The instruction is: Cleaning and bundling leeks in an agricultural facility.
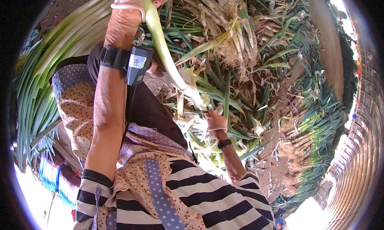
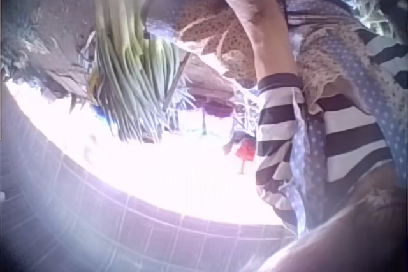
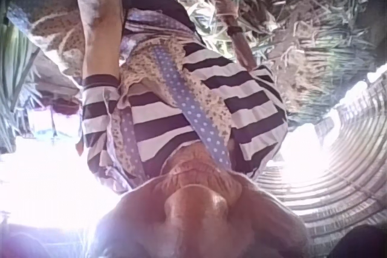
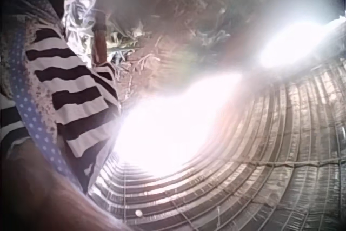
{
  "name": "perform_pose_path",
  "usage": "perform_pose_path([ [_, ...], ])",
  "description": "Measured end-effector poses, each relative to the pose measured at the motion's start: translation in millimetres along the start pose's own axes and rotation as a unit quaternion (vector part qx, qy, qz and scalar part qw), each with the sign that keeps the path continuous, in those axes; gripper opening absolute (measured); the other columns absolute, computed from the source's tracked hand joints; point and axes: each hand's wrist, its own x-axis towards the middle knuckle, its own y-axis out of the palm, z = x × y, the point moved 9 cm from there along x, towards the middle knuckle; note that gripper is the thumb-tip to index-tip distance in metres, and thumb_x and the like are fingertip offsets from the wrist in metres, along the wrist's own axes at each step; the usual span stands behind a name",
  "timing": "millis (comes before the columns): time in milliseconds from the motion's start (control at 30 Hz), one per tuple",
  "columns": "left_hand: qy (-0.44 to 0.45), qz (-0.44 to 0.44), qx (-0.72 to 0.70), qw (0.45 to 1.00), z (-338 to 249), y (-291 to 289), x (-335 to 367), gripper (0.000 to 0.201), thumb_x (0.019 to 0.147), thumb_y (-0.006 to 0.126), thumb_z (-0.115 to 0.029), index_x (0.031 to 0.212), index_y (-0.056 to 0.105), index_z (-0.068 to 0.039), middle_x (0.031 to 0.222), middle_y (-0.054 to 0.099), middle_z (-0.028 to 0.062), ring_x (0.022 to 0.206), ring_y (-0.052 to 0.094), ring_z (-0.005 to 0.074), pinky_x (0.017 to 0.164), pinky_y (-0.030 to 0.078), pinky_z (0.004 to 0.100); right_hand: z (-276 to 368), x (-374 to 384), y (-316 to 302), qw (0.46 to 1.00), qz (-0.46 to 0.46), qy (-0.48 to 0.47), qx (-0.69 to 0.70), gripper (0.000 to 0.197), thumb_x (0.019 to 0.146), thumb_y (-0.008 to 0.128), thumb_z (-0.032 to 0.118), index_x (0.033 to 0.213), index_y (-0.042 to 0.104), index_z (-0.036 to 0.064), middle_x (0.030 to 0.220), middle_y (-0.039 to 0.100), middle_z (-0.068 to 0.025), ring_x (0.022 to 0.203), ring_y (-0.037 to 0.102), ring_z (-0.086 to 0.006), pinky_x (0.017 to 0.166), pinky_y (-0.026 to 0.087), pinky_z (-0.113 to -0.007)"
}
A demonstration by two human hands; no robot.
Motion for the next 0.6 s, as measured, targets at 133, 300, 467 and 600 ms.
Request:
perform_pose_path([
  [133,-0.009,-0.038,0.025,0.999,23.0,14.1,-6.6,0.057,0.086,0.048,-0.067,0.092,0.052,-0.011,0.051,0.039,-0.0059,0.039,0.038,0.0078,0.037,0.031,0.0234,-76.7,-26.5,29.3,0.987,0.052,0.056,-0.141,0.020,0.094,0.044,0.037,0.099,0.054,0.0211,0.076,0.066,-0.0107,0.068,0.064,-0.0307,0.059,0.048,-0.041],
  [300,-0.045,-0.094,0.016,0.994,39.7,-3.2,-3.9,0.051,0.086,0.050,-0.064,0.077,0.046,-0.014,0.049,0.039,-0.0026,0.036,0.037,0.0121,0.036,0.031,0.0264,-99.1,-31.5,31.3,0.919,0.155,0.220,-0.287,0.034,0.092,0.041,0.046,0.095,0.059,0.0172,0.078,0.066,-0.0137,0.072,0.064,-0.0347,0.063,0.047,-0.046],
  [467,-0.041,-0.229,0.046,0.972,32.3,-20.8,6.6,0.050,0.086,0.052,-0.063,0.074,0.045,-0.015,0.046,0.040,-0.0001,0.034,0.038,0.0141,0.034,0.032,0.0279,-89.9,-4.7,22.0,0.914,0.216,0.210,-0.272,0.042,0.085,0.052,0.052,0.106,0.062,0.0169,0.090,0.067,-0.0177,0.083,0.065,-0.0329,0.072,0.049,-0.046],
  [600,-0.018,-0.226,0.022,0.974,27.4,-43.4,18.0,0.050,0.084,0.057,-0.061,0.072,0.045,-0.014,0.048,0.041,-0.0009,0.035,0.038,0.0140,0.035,0.032,0.0278,-8.8,30.8,-22.8,0.965,-0.059,0.061,-0.248,0.056,0.084,0.057,0.052,0.123,0.057,0.0113,0.107,0.065,-0.0175,0.097,0.063,-0.0322,0.082,0.051,-0.041],
])
